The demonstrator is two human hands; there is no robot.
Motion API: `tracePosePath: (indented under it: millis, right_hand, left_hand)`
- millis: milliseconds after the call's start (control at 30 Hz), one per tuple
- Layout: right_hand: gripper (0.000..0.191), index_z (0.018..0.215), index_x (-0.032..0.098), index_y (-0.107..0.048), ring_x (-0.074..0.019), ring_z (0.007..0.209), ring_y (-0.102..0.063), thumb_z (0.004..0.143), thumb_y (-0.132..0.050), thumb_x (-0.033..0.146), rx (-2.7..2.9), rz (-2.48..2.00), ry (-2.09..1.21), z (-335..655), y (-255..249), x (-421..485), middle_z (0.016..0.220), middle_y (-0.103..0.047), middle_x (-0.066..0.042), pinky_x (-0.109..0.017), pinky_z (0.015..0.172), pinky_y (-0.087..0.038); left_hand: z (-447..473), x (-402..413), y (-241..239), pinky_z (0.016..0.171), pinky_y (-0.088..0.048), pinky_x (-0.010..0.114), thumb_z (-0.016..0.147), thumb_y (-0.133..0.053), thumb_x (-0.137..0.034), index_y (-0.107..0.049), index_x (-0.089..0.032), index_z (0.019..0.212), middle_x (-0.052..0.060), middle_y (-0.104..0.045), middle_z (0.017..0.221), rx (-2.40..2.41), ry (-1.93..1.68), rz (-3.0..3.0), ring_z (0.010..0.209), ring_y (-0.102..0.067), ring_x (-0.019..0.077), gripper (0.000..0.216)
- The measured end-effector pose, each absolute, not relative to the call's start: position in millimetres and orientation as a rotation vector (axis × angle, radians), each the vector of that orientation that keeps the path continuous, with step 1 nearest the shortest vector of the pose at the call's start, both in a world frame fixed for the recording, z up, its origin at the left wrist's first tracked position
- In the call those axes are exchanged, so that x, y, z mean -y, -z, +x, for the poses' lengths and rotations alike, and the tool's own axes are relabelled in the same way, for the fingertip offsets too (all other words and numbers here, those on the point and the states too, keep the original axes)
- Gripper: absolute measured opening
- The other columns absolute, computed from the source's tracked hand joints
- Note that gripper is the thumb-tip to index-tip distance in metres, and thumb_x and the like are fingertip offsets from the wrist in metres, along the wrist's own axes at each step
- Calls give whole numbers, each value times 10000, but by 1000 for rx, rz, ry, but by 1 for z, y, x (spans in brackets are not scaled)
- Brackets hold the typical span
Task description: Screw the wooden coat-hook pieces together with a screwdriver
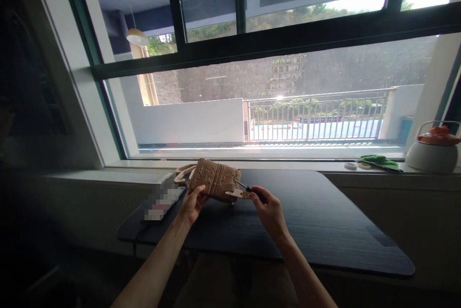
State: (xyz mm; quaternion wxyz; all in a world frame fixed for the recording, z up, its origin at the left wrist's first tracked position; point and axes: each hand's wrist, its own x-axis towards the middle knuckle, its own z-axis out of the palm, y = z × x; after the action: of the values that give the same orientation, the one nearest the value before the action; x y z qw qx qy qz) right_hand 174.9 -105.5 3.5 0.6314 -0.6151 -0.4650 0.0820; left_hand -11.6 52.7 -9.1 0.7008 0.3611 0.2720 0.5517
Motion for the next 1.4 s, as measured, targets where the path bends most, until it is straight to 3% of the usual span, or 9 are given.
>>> tracePosePath:
  millis: [267,433,600,767,967,1067,1167,1300,1400]
  right_hand:
    - [371,931,207,-601,-149,765,-599,609,-715,350,596,-1038,-720,191,-6,111,904,-657,-31,-236,613,-463]
    - [268,711,178,-567,-56,455,-414,633,-691,402,658,-1016,-858,192,1,109,572,-509,45,-175,380,-303]
    - [331,681,171,-517,-35,387,-293,678,-619,485,764,-1190,-837,184,3,116,487,-419,75,-184,363,-211]
    - [405,915,163,-566,-71,415,-403,684,-582,495,952,-1464,-810,185,-5,134,537,-520,45,-199,379,-246]
    - [572,1184,108,-488,-130,517,-555,703,-581,403,1271,-1849,-599,208,4,135,608,-626,-7,-224,482,-379]
    - [493,1086,122,-572,-139,521,-571,714,-561,447,1445,-1963,-587,216,4,134,587,-639,-17,-219,480,-378]
    - [408,941,159,-645,-131,497,-559,721,-534,484,1565,-2063,-622,217,-3,136,547,-634,-16,-204,446,-349]
    - [291,736,188,-689,-112,466,-539,727,-517,422,1633,-2240,-598,212,-26,132,538,-634,-20,-196,430,-323]
    - [260,689,199,-700,-126,509,-551,700,-557,416,1674,-2316,-294,207,-56,126,573,-644,-34,-213,468,-325]
  left_hand:
    - [-50,-57,14,484,-514,239,653,-693,-247,-550,-171,894,9,-613,748,-680,-1088,966,580,-600,123,290]
    - [-44,-56,17,616,-536,305,614,-655,-92,-496,-188,884,10,-632,819,-682,-1083,993,692,-629,157,328]
    - [-44,-49,14,600,-494,243,598,-634,-67,-484,-208,1020,1,-629,840,-738,-1118,1170,670,-614,129,470]
    - [-60,-58,3,758,-478,302,626,-654,-155,-498,-193,1077,54,-641,967,-564,-1112,1443,898,-608,208,479]
    - [-66,-46,-37,1016,-281,467,659,-645,-218,-356,-203,1279,119,-420,1322,-842,-1390,2170,1231,-367,280,683]
    - [-55,-21,-63,1084,-115,470,703,-600,-214,-350,-237,1300,67,-355,1380,-791,-1433,2663,1308,-228,255,648]
    - [-38,-9,-78,1086,-76,474,714,-597,-236,-456,-259,1231,41,-460,1306,-631,-1128,2961,1280,-284,245,537]
    - [-18,-19,-79,1048,-207,444,731,-569,-208,-508,-263,1197,42,-566,1179,-617,-888,2942,1123,-469,230,474]
    - [-10,-29,-78,996,-300,395,711,-586,-205,-550,-254,1161,49,-586,1138,-596,-897,2825,1069,-501,243,454]
